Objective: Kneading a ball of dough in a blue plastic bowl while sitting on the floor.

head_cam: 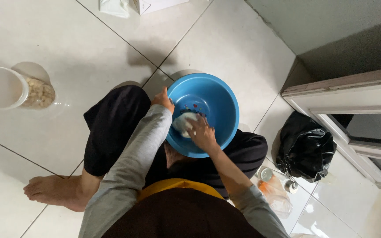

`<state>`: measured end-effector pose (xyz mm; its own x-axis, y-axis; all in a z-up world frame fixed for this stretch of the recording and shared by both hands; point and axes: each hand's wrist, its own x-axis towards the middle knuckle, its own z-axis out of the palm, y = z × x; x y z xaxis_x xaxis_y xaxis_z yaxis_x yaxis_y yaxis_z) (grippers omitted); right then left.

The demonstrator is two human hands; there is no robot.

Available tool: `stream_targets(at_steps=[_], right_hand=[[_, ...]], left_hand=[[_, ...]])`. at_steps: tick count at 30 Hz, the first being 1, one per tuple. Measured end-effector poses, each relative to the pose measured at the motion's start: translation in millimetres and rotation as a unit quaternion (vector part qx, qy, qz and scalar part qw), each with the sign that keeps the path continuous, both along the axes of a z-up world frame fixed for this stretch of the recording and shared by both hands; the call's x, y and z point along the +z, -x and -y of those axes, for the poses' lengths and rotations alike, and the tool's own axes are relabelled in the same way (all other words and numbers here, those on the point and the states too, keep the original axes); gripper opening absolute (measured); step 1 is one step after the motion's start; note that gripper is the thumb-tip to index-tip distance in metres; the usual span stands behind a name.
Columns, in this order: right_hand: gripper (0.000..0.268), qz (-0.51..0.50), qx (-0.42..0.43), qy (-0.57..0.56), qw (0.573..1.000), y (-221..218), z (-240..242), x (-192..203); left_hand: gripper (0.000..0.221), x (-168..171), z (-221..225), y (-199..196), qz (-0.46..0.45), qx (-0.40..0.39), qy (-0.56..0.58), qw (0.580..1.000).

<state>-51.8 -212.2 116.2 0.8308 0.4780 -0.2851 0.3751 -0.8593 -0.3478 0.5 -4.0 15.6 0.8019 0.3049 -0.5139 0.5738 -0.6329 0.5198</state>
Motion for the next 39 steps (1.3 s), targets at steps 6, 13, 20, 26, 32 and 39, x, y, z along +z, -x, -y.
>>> stream_targets(at_steps=[6,13,20,26,32,39], right_hand=[[0.049,-0.163,-0.035,0.052,0.985,42.6,-12.6,25.0],[0.057,-0.105,-0.023,0.16,0.981,-14.0,-36.5,-36.9],[0.047,-0.001,-0.134,0.071,0.989,-83.0,-47.7,-74.9],[0.048,0.014,-0.14,0.036,0.989,-106.1,-47.5,-85.2],[0.048,-0.019,-0.045,0.098,0.994,-55.0,-30.6,-62.3],[0.036,0.085,-0.004,0.045,0.995,25.3,-9.6,-16.0]], left_hand=[[0.053,-8.7,2.4,-1.3,-0.012,-0.016,-0.003,1.0],[0.053,17.3,-2.6,-0.6,-0.03,-0.004,0.014,0.999],[0.055,6.1,-3.8,-7.5,-0.027,0.0,0.02,0.999],[0.057,-2.3,-1.3,-6.3,-0.016,0.006,0.002,1.0],[0.057,-5.7,8.4,4.2,0.007,0.014,0.009,1.0],[0.059,-14.4,8.1,9.0,0.03,0.02,0.015,0.999]])
